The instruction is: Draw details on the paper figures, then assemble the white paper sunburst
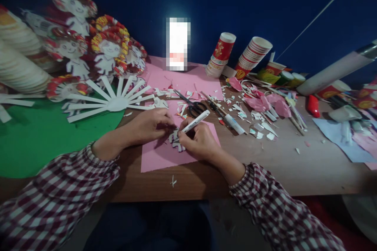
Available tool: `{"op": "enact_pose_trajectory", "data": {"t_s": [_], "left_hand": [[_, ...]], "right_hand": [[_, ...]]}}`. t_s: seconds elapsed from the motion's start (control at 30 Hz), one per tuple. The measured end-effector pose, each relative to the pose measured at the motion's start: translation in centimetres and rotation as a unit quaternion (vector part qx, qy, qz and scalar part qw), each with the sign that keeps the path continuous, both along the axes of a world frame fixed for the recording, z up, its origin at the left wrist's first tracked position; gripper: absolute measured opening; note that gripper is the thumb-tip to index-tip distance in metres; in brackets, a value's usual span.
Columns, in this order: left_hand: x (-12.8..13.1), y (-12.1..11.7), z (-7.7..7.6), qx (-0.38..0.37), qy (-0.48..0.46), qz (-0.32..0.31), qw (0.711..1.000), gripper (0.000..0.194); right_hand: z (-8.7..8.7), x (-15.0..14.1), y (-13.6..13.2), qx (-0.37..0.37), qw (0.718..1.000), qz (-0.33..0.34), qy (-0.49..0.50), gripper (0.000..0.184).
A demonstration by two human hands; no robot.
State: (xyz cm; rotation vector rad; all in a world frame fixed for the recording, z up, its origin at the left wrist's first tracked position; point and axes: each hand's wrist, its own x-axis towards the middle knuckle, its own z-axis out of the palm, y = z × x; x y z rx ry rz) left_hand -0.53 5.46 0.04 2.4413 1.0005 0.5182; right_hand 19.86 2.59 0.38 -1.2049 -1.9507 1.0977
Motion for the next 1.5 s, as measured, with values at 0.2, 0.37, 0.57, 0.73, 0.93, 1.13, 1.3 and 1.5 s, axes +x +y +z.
{"op": "enact_pose_trajectory", "data": {"t_s": [0.2,0.37,0.57,0.73,0.93,1.13,1.3,1.5], "left_hand": [[-0.1,-0.1,-0.1,0.006,-0.005,0.002,1.000,0.016],[-0.1,0.0,-0.3,0.008,-0.005,-0.001,1.000,0.015],[0.0,0.1,-0.3,0.014,-0.007,-0.002,1.000,0.015],[0.0,0.1,-0.3,0.015,-0.002,0.005,1.000,0.014],[0.0,0.0,-0.5,0.012,-0.010,0.003,1.000,0.014],[0.0,0.1,-0.4,0.012,-0.015,0.000,1.000,0.013],[0.0,0.0,-0.2,0.003,-0.004,0.002,1.000,0.013],[0.0,-0.1,-0.1,0.003,-0.006,0.005,1.000,0.014]], "right_hand": [[-1.0,0.2,0.2,0.002,0.999,-0.027,0.018,0.004],[-0.8,0.0,0.0,0.033,0.999,-0.030,-0.010,0.006],[-0.1,-0.2,-0.1,0.056,0.998,-0.025,-0.032,0.008],[0.1,-0.2,0.0,0.073,0.996,-0.014,-0.049,0.010],[0.0,-0.2,-0.1,0.073,0.996,-0.013,-0.047,0.009],[0.3,-0.3,-0.1,0.083,0.995,-0.011,-0.058,0.010],[0.2,-0.3,-0.1,0.083,0.995,-0.013,-0.059,0.009],[-0.5,0.0,0.0,0.050,0.998,-0.025,-0.024,0.006]]}}
